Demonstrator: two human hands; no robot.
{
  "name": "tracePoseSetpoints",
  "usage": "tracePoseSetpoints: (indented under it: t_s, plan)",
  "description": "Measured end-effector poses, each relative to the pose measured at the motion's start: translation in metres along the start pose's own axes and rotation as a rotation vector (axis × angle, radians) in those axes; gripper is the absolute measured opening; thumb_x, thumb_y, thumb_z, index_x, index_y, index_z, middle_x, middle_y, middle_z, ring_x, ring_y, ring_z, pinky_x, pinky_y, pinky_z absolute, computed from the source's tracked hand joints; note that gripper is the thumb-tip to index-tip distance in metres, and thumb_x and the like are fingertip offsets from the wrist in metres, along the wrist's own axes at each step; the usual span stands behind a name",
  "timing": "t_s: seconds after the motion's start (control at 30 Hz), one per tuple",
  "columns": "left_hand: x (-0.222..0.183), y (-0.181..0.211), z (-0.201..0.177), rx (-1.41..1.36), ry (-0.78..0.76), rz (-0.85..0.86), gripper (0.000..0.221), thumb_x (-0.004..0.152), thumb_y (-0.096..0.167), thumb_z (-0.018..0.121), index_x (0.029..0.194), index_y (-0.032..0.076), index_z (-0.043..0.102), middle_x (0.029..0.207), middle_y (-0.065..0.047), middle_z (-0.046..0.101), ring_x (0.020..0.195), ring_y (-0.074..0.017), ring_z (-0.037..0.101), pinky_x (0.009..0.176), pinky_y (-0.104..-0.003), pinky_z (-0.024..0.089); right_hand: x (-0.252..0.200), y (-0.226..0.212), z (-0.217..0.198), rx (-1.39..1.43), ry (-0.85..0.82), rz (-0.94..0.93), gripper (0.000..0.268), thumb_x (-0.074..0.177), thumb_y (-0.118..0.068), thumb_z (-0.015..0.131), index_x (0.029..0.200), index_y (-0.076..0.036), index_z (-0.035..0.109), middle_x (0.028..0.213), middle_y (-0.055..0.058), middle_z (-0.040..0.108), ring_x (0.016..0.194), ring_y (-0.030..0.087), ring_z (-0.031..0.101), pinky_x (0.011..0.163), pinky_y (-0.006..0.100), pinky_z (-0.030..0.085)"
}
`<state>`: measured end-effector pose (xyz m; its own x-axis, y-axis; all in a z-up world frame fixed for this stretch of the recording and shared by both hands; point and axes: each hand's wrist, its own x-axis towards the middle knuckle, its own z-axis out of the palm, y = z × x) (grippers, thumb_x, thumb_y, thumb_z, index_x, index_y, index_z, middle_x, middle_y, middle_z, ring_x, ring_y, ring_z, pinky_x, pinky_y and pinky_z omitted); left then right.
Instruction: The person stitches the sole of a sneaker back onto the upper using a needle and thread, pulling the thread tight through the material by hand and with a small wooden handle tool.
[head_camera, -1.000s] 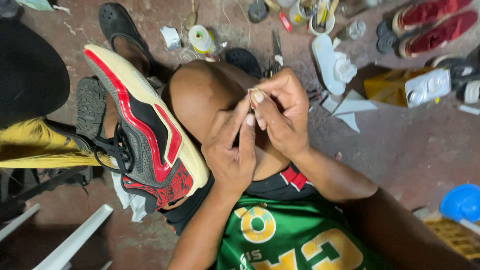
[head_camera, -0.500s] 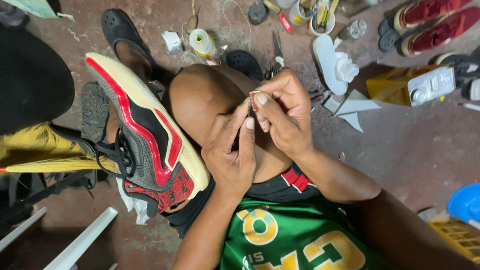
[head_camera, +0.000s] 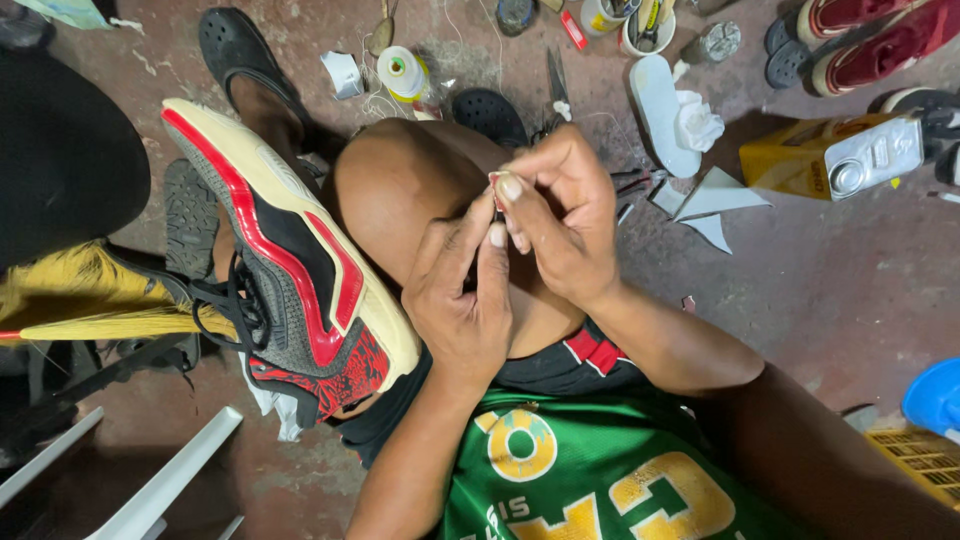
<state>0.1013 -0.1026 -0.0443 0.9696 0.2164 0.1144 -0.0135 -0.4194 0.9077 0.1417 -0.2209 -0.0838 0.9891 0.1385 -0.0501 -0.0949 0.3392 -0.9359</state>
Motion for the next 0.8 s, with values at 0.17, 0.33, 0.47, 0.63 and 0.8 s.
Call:
tracePoseSetpoints:
  t_s: [0.17, 0.33, 0.47, 0.63, 0.8]
  plan:
    - [0.002, 0.000, 0.001, -0.015, 0.021, 0.018, 0.029, 0.104, 0.003, 0.065, 0.133, 0.006, 0.068, 0.101, -0.011, 0.070, 0.088, -0.0185, 0.070, 0.083, -0.030, 0.056, 0.003, 0.000, 0.002, -0.007, -0.019, -0.054, 0.006, 0.111, -0.003, 0.058, 0.111, -0.003, 0.052, 0.082, 0.003, 0.059, 0.061, 0.003, 0.049, 0.057, 0.018, 0.040]
    - [0.003, -0.001, -0.001, 0.026, 0.016, 0.032, 0.028, 0.106, 0.005, 0.065, 0.134, 0.007, 0.068, 0.101, -0.011, 0.070, 0.090, -0.0190, 0.070, 0.085, -0.030, 0.056, -0.001, 0.002, 0.004, 0.002, -0.020, -0.032, 0.005, 0.110, -0.003, 0.057, 0.110, -0.004, 0.052, 0.086, 0.002, 0.059, 0.066, 0.004, 0.050, 0.061, 0.021, 0.041]
    - [0.002, 0.001, -0.001, 0.036, 0.008, 0.012, 0.028, 0.105, 0.005, 0.064, 0.133, 0.006, 0.069, 0.099, -0.011, 0.070, 0.089, -0.0191, 0.070, 0.084, -0.030, 0.056, -0.001, 0.002, 0.003, -0.010, 0.023, -0.003, 0.005, 0.109, -0.003, 0.057, 0.111, -0.003, 0.053, 0.086, 0.002, 0.059, 0.066, 0.003, 0.049, 0.060, 0.020, 0.041]
    - [0.002, 0.001, 0.003, 0.003, 0.048, 0.009, 0.027, 0.104, 0.004, 0.065, 0.130, 0.003, 0.069, 0.100, -0.011, 0.071, 0.089, -0.0189, 0.072, 0.084, -0.030, 0.057, -0.001, 0.000, 0.006, -0.001, 0.021, 0.002, 0.005, 0.109, -0.004, 0.058, 0.108, -0.003, 0.053, 0.086, 0.002, 0.060, 0.065, 0.003, 0.049, 0.059, 0.020, 0.041]
    - [0.001, -0.002, 0.002, 0.029, 0.024, 0.050, 0.027, 0.106, 0.004, 0.064, 0.133, 0.003, 0.068, 0.106, -0.012, 0.071, 0.094, -0.0210, 0.071, 0.087, -0.031, 0.057, -0.004, 0.001, 0.004, 0.033, 0.021, 0.010, 0.007, 0.110, -0.005, 0.059, 0.109, -0.004, 0.052, 0.086, 0.002, 0.061, 0.065, 0.003, 0.050, 0.058, 0.020, 0.041]
